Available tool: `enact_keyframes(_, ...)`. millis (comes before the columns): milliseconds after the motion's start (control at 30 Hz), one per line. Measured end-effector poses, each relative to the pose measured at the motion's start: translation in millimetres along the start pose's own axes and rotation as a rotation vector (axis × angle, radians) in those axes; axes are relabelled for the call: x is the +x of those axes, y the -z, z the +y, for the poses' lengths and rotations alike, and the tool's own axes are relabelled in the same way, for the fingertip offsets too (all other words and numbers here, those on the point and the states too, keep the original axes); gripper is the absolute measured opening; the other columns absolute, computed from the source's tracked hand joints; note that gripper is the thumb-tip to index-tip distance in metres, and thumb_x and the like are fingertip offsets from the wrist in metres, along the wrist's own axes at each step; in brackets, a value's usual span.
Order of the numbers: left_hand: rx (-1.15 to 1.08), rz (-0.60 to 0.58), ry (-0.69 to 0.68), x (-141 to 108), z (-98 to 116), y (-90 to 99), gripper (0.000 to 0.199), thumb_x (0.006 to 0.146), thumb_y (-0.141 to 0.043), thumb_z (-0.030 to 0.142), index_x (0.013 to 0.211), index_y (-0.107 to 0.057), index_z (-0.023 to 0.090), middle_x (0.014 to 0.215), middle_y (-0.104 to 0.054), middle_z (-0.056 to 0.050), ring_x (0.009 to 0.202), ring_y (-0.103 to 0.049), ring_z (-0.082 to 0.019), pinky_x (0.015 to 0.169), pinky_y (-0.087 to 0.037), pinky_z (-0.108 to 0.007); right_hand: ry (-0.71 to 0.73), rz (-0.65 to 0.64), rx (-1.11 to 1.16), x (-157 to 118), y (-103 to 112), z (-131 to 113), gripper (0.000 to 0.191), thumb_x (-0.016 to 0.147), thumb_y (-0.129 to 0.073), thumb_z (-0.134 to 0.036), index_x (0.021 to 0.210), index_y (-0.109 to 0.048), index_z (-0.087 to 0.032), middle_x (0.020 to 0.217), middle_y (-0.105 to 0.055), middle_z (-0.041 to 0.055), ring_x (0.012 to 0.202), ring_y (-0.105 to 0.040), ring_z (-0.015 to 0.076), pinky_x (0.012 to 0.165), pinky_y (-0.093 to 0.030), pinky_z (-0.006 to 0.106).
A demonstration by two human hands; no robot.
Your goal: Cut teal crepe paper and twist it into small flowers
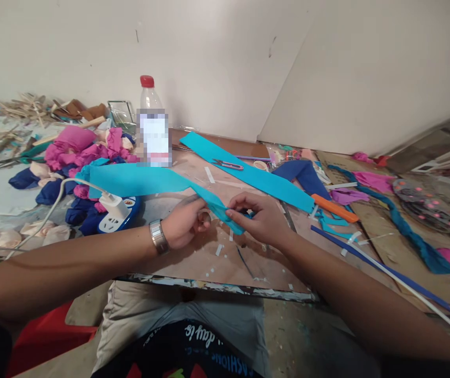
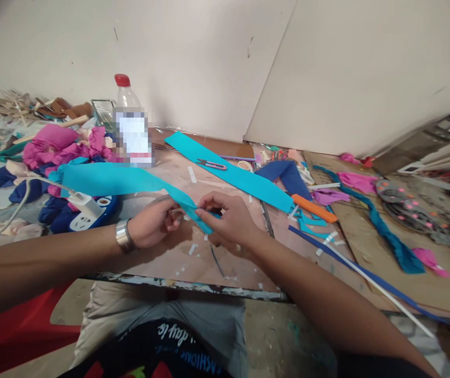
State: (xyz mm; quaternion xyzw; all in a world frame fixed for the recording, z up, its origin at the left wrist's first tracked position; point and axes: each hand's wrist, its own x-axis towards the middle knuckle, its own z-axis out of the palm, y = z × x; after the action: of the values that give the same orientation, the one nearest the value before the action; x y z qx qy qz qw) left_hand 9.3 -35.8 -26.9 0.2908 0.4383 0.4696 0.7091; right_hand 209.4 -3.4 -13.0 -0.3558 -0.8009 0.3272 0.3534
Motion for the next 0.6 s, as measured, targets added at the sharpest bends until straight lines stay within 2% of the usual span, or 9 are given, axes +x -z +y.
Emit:
enact_keyframes(100,-0.039,0.038,-0.07,3,5,0.6,0.025,0.082,-0.07,0.029,0.069,-0.051,0.018,0.053,-0.044,0.006,0.046,-0.043,-0.005,0.044,-0.028,-0.017,-0.031,0.011,0.034,0,0,1,0.024,0.086,-0.076,-0.043,0.086,-0.071,-0.02,0.078,-0.074,0.0031,0.066,-0.066,0.0147,0.06,-0.055,0.027)
enact_keyframes(200,-0.089,0.084,-0.145,6,11,2.5,0.022,0.077,-0.069,0.026,0.07,-0.049,0.019,0.056,-0.048,0.006,0.047,-0.047,-0.006,0.045,-0.032,-0.018,-0.076,-0.001,0.093,-1,0,1,0.029,0.086,-0.077,-0.048,0.088,-0.07,-0.019,0.074,-0.072,0.0027,0.064,-0.066,0.0144,0.057,-0.054,0.025)
enact_keyframes(333,-0.158,0.125,-0.165,11,15,5.5,0.021,0.068,-0.067,0.021,0.067,-0.047,0.019,0.056,-0.05,0.006,0.048,-0.048,-0.006,0.047,-0.038,-0.019,-0.081,-0.031,0.1,-3,0,0,0.027,0.089,-0.074,-0.047,0.088,-0.069,-0.02,0.073,-0.072,0.0019,0.062,-0.066,0.0139,0.053,-0.051,0.024)
enact_keyframes(467,-0.25,0.111,-0.18,12,18,5.4,0.017,0.064,-0.066,0.014,0.071,-0.05,0.018,0.065,-0.058,0.006,0.057,-0.056,-0.007,0.056,-0.047,-0.02,0.127,0.02,-0.141,-5,2,2,0.013,0.092,-0.069,-0.034,0.089,-0.07,-0.022,0.081,-0.077,0.0024,0.068,-0.069,0.014,0.061,-0.052,0.025)
enact_keyframes(600,-0.296,0.144,-0.195,12,20,4.5,0.018,0.07,-0.07,0.019,0.08,-0.056,0.018,0.075,-0.065,0.004,0.066,-0.063,-0.01,0.065,-0.054,-0.023,0.39,0.043,-0.414,-5,5,5,0.009,0.095,-0.065,-0.029,0.091,-0.071,-0.024,0.078,-0.077,0.0009,0.069,-0.07,0.0147,0.066,-0.05,0.027)
